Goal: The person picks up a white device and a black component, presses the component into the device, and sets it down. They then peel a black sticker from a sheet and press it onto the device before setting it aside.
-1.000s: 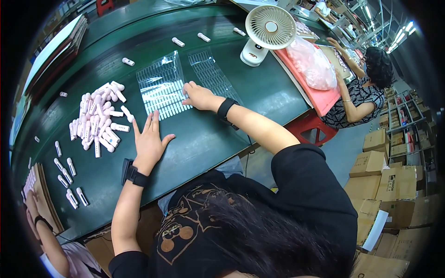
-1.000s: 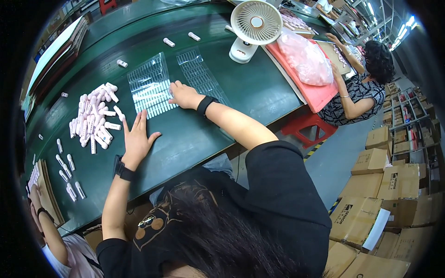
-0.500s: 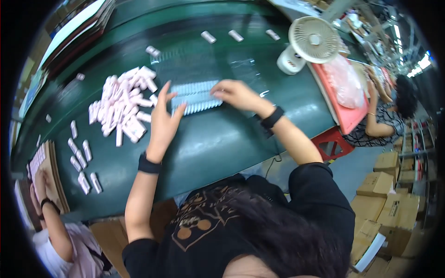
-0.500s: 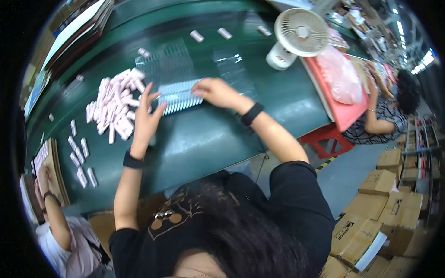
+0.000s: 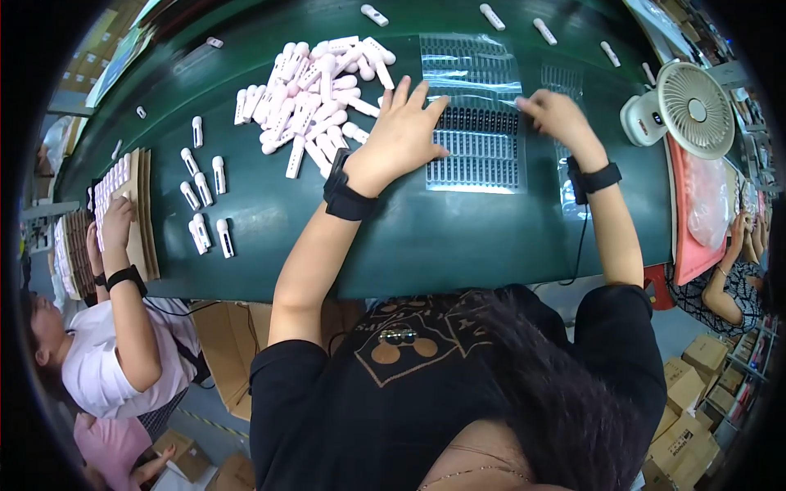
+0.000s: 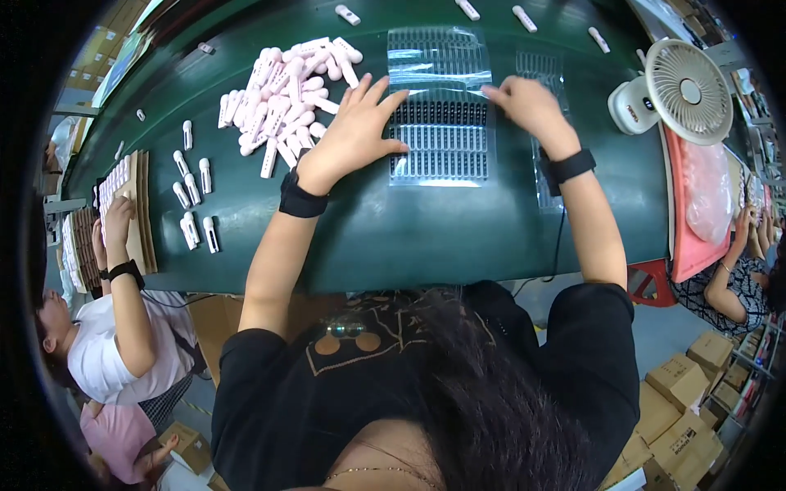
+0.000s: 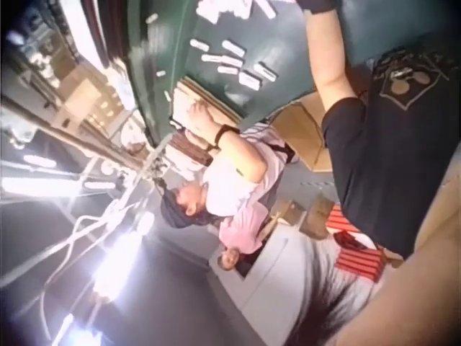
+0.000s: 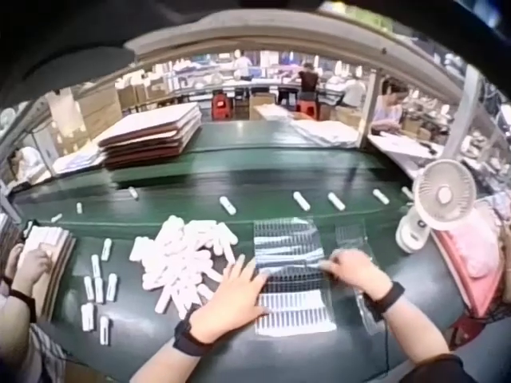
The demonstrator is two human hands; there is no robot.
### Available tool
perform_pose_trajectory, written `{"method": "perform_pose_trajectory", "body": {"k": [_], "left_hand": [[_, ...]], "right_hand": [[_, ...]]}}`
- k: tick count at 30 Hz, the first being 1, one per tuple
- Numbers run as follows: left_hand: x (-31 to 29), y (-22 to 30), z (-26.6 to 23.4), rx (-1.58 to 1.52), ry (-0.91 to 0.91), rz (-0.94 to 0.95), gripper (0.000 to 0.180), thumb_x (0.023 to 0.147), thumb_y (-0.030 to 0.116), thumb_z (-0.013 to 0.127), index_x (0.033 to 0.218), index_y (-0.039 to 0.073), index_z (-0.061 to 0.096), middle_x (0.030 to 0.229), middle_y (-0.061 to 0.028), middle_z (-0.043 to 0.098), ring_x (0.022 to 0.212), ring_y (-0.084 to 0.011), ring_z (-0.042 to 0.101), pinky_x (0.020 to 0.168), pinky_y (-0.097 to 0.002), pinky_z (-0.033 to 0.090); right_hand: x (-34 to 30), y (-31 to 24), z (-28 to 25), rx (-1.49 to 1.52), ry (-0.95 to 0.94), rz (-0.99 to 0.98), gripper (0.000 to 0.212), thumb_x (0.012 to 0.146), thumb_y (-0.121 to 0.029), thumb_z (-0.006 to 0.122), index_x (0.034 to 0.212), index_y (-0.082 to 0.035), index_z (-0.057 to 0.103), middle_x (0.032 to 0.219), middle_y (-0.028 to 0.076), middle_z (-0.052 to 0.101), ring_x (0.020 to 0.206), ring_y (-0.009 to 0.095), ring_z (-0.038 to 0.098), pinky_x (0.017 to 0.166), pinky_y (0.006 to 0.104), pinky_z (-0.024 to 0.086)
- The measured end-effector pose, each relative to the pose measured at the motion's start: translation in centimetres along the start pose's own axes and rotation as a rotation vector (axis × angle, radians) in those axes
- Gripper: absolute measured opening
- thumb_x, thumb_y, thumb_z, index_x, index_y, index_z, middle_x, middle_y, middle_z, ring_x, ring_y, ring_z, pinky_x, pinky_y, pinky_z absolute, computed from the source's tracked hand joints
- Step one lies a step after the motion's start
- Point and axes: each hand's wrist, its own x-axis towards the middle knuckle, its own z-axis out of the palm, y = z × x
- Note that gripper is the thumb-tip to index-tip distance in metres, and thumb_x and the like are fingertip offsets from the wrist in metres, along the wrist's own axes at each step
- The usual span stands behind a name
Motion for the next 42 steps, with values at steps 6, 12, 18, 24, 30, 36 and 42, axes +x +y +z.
{"method": "perform_pose_trajectory", "body": {"k": [6,12,18,24,30,36,42], "left_hand": [[2.3,-1.5,0.7,-0.136,-0.071,0.037,0.038,0.061,0.007,0.063,0.098,0.002,0.055,0.094,-0.0162,0.054,0.097,-0.0325,0.048,0.081,-0.0378,0.041],[4.1,-1.5,2.2,-0.163,-0.122,0.020,0.021,0.061,0.001,0.062,0.080,-0.001,0.056,0.077,-0.0140,0.054,0.077,-0.0308,0.054,0.069,-0.0365,0.044],[4.2,-1.6,2.8,-0.192,-0.046,-0.045,0.007,0.059,-0.002,0.055,0.066,-0.001,0.056,0.071,-0.0151,0.055,0.071,-0.0329,0.056,0.066,-0.0394,0.046],[4.0,-0.4,2.2,-0.223,-0.034,-0.177,0.005,0.058,0.001,0.057,0.064,0.001,0.056,0.071,-0.0162,0.055,0.068,-0.0316,0.057,0.062,-0.0383,0.047],[3.3,3.1,-4.9,-0.408,0.269,-0.027,0.007,0.061,-0.002,0.061,0.067,0.001,0.058,0.066,-0.0108,0.055,0.063,-0.0230,0.056,0.055,-0.0314,0.045],[2.0,-0.1,-10.8,-0.617,0.426,-0.298,0.038,0.064,-0.001,0.066,0.101,0.005,0.059,0.078,-0.0057,0.060,0.068,-0.0100,0.055,0.057,-0.0195,0.041],[0.6,-3.0,-13.3,-0.626,0.551,-0.343,0.062,0.067,-0.007,0.062,0.123,0.003,0.036,0.080,-0.0067,0.060,0.069,-0.0074,0.053,0.058,-0.0169,0.038]], "right_hand": [[4.5,-1.7,0.4,-0.415,0.195,-0.355,0.029,0.074,-0.031,0.062,0.072,-0.003,0.059,0.058,0.007,0.054,0.049,0.014,0.050,0.046,0.0265,0.040],[9.3,-3.4,4.2,-0.454,-0.054,-0.453,0.029,0.067,-0.027,0.069,0.069,-0.004,0.050,0.055,0.007,0.051,0.050,0.016,0.048,0.048,0.0292,0.038],[10.0,-2.9,4.5,-0.443,-0.038,-0.468,0.033,0.066,-0.025,0.070,0.067,-0.005,0.045,0.055,0.008,0.049,0.052,0.019,0.047,0.048,0.0314,0.036],[9.1,-2.8,4.6,-0.403,-0.026,-0.437,0.033,0.065,-0.026,0.070,0.068,-0.005,0.044,0.057,0.011,0.050,0.053,0.023,0.047,0.048,0.0334,0.036],[8.6,-4.1,4.6,-0.591,-0.148,-0.399,0.030,0.067,-0.030,0.067,0.071,-0.005,0.051,0.066,0.015,0.056,0.065,0.031,0.055,0.056,0.0375,0.042],[16.3,-13.2,6.7,-0.407,0.028,-0.801,0.029,0.069,-0.032,0.063,0.070,-0.004,0.057,0.072,0.015,0.058,0.072,0.033,0.056,0.062,0.0390,0.044],[23.7,-22.3,14.6,-0.641,-0.274,-0.374,0.046,0.078,-0.044,0.051,0.099,-0.004,0.059,0.095,0.022,0.057,0.091,0.036,0.054,0.081,0.0361,0.043]]}}
